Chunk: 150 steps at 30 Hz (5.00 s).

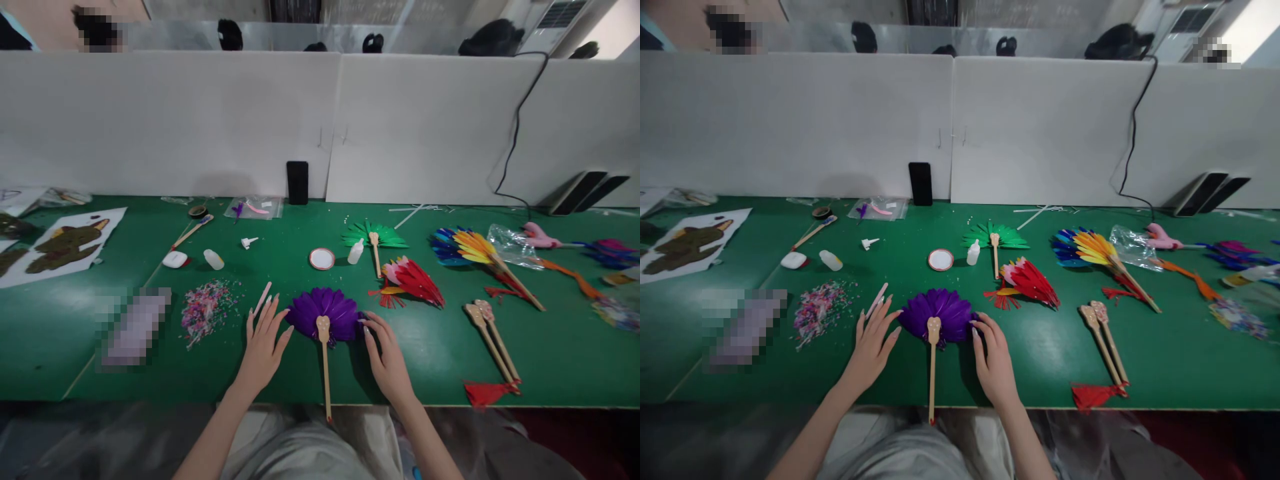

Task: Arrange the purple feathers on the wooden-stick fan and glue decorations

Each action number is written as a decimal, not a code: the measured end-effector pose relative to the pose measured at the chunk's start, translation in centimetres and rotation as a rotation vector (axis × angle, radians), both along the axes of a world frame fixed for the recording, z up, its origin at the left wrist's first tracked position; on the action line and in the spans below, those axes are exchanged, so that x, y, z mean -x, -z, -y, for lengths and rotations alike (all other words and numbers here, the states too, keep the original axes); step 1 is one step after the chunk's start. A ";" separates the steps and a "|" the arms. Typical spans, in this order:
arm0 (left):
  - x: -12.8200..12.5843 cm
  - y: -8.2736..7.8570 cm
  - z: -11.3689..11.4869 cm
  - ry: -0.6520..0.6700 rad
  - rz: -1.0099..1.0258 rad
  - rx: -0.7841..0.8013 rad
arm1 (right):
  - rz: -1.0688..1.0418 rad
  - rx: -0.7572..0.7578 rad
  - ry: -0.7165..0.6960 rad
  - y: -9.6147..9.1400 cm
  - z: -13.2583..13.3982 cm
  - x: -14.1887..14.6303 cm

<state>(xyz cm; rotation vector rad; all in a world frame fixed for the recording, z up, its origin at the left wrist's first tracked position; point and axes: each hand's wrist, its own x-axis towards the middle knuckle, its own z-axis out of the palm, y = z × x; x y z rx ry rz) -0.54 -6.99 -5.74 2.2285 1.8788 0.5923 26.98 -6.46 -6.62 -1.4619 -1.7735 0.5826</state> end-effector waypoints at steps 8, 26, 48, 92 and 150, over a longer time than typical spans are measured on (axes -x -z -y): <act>-0.2 -0.4 -0.3 -0.007 0.007 -0.010 | -0.013 0.001 0.009 0.0 0.1 0.0; -0.1 -0.5 0.0 -0.087 0.019 -0.025 | -0.030 0.011 0.002 0.1 0.2 -0.2; -1.7 -0.5 1.8 0.126 0.079 -0.060 | 0.044 -0.002 0.044 0.7 0.8 -0.6; -1.5 0.9 -0.8 0.145 -0.194 -0.103 | 0.428 -0.112 -0.211 0.5 -1.7 2.9; -3.7 -0.7 -5.6 0.473 -0.173 0.033 | 0.494 -0.117 -0.324 -0.1 -5.0 5.2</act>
